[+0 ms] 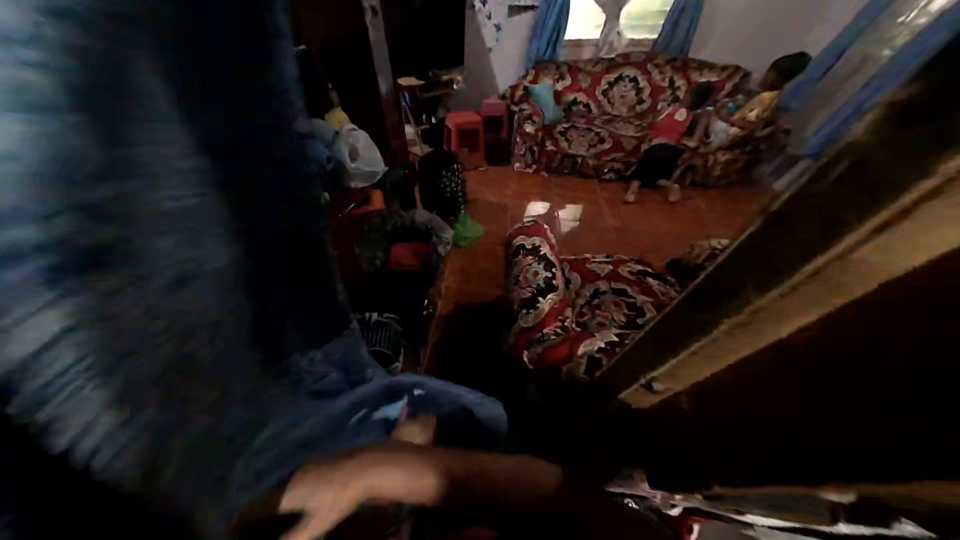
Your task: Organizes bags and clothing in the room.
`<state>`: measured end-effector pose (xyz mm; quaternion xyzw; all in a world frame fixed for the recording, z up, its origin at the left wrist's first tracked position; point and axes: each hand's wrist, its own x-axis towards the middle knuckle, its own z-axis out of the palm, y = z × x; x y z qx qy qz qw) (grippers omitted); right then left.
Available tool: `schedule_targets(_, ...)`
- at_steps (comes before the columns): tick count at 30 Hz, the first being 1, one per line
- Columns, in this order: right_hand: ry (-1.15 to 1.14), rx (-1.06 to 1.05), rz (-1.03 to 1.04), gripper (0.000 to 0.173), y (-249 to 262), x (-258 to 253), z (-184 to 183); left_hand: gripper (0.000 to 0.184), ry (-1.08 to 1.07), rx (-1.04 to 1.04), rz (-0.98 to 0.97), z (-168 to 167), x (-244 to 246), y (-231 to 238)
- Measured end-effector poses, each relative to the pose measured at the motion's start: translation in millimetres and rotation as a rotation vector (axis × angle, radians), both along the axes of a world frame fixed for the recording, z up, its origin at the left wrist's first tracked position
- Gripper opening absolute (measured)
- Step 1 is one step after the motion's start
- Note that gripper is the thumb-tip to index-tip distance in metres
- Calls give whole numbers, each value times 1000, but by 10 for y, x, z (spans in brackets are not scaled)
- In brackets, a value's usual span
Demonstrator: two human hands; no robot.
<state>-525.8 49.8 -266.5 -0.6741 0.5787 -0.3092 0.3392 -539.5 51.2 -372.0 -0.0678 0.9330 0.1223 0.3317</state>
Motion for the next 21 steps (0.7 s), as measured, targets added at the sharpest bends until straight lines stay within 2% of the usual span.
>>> schedule_targets(1, 35, 43, 118, 38, -54, 4, 63, 51, 44, -78, 28, 9, -170, -199)
schedule_targets(2, 33, 6, 135, 35, -63, -63, 61, 49, 68, -117, 63, 58, -335, -445)
schedule_targets(4, -34, -201, -89, 32, 31, -414, -62, 44, -22, -165, 165, 358, -544, -937)
schedule_targets(5, -46, -268, -253, 29, 111, -693, -153, 42, -19, -174, 256, 364, -558, -1236)
schedule_targets(6, -79, -241, -401, 29, 223, -1019, -248, 43, -3, -186, 324, 229, -535, -1610)
schedule_targets(8, -112, -10, -702, 35, 499, -1663, -598, 56, -134, -305, 420, -67, -575, -2264)
schedule_targets(10, -178, 198, -982, 36, 864, -2148, -1002, 66, -236, -314, 493, -213, -617, -2664)
schedule_targets(13, -264, 343, -1281, 35, 1415, -2443, -1446, 73, -289, -245, 588, -368, -854, -2858)
schedule_targets(18, -258, 397, -1520, 31, 1984, -2531, -1950, 66, -321, -70, 730, -613, -1401, -3064)
schedule_targets(20, -225, 436, -1601, 30, 2131, -2574, -2039, 67, -449, 40, 571, -330, -1712, -3055)
schedule_targets(21, -196, 446, -1634, 31, 2176, -2634, -2066, 66, -490, 45, 528, 93, -1976, -2790)
